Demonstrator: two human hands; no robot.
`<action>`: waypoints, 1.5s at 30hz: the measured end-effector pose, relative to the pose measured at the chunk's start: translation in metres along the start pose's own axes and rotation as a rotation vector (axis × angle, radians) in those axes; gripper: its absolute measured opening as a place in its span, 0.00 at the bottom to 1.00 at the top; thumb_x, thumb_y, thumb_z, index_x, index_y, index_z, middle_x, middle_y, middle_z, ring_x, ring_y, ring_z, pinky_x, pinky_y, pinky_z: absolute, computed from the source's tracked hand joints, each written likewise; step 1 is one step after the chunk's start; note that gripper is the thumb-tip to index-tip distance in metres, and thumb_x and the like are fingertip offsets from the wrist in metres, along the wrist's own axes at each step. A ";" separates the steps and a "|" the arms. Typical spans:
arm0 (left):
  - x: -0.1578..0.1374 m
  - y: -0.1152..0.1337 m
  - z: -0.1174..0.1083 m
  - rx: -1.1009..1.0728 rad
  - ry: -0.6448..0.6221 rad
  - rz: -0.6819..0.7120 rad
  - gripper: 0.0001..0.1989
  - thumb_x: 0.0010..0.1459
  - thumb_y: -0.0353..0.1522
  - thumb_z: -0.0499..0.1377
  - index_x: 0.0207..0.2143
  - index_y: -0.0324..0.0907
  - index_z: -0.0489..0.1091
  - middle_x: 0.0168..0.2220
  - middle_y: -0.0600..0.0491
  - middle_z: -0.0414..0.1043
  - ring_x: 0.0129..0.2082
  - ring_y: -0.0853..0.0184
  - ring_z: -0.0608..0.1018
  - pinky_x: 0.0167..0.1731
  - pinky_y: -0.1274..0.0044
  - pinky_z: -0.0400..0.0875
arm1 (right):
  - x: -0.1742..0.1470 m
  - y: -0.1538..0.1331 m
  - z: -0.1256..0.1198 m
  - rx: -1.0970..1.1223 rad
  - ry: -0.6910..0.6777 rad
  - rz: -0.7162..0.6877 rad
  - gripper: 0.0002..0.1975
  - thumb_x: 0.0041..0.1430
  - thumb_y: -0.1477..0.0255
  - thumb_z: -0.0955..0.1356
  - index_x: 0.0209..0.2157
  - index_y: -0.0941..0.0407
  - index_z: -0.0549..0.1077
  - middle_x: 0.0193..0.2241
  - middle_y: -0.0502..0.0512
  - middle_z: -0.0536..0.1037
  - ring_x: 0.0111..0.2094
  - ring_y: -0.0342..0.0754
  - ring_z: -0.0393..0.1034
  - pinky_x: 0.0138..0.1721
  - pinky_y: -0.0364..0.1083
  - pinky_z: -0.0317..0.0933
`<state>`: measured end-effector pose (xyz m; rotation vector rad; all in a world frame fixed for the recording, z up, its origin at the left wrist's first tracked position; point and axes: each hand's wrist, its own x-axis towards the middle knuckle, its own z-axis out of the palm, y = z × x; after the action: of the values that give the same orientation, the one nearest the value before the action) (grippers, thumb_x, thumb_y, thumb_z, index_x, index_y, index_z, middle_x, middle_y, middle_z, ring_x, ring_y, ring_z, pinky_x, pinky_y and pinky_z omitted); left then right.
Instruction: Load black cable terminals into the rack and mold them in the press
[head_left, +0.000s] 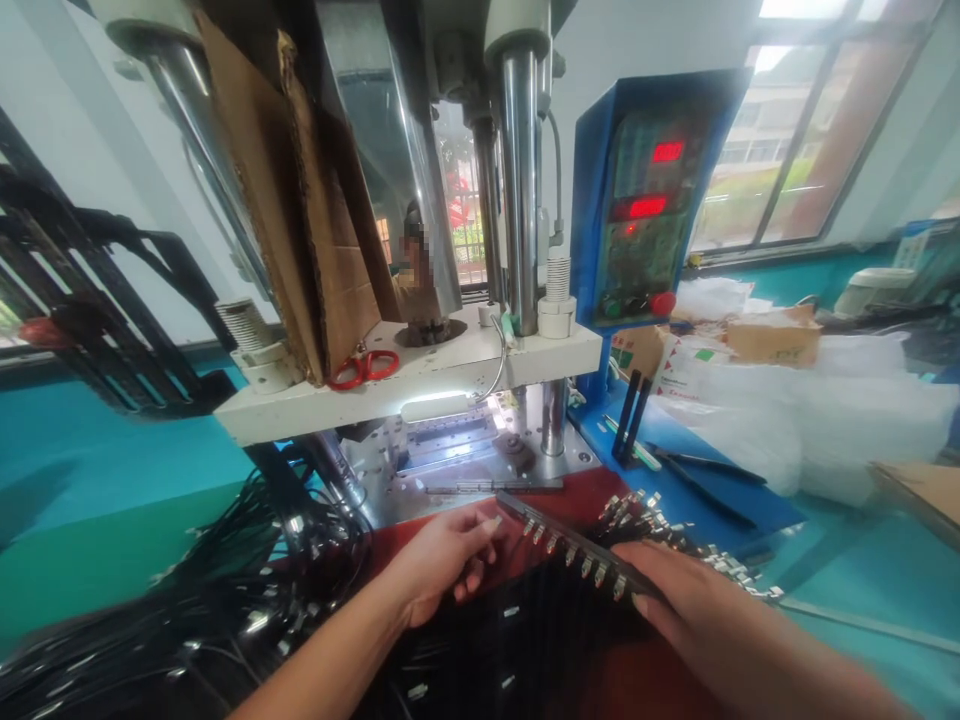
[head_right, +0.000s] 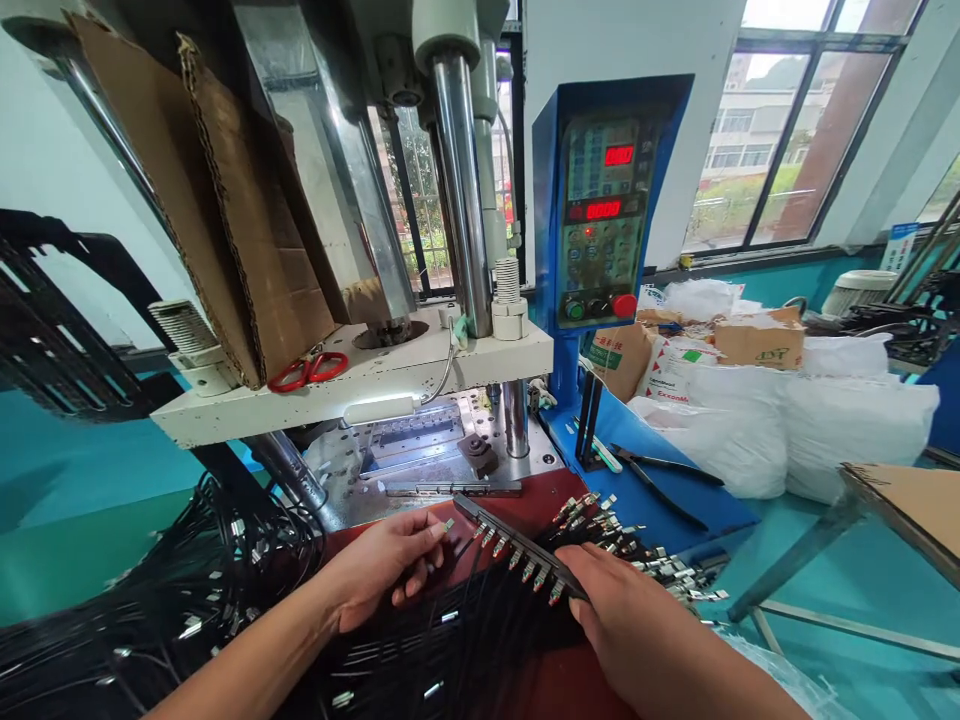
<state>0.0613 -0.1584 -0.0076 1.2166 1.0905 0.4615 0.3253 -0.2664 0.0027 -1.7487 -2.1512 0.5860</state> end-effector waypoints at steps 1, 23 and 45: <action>0.002 -0.001 0.001 -0.006 0.011 0.003 0.18 0.52 0.46 0.58 0.32 0.41 0.64 0.24 0.59 0.67 0.12 0.80 0.60 0.10 0.84 0.48 | 0.000 0.000 -0.001 -0.012 -0.024 -0.019 0.21 0.62 0.75 0.59 0.56 0.56 0.67 0.55 0.58 0.70 0.56 0.52 0.64 0.58 0.51 0.56; 0.023 0.006 0.027 -0.128 0.056 -0.119 0.05 0.51 0.30 0.55 0.24 0.39 0.65 0.17 0.60 0.59 0.10 0.80 0.56 0.09 0.85 0.41 | -0.001 -0.004 0.001 0.250 -0.079 0.070 0.18 0.65 0.72 0.58 0.54 0.52 0.68 0.54 0.54 0.72 0.52 0.52 0.66 0.52 0.50 0.59; -0.017 0.019 -0.047 -0.272 0.213 0.147 0.10 0.58 0.36 0.58 0.31 0.38 0.66 0.26 0.55 0.68 0.22 0.75 0.69 0.23 0.83 0.63 | 0.065 -0.029 -0.049 0.695 -0.340 -0.011 0.18 0.61 0.70 0.64 0.52 0.53 0.69 0.22 0.46 0.69 0.21 0.40 0.61 0.22 0.39 0.54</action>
<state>0.0182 -0.1411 0.0191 1.0254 1.0804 0.8402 0.3110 -0.2018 0.0584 -1.3098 -1.8037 1.4994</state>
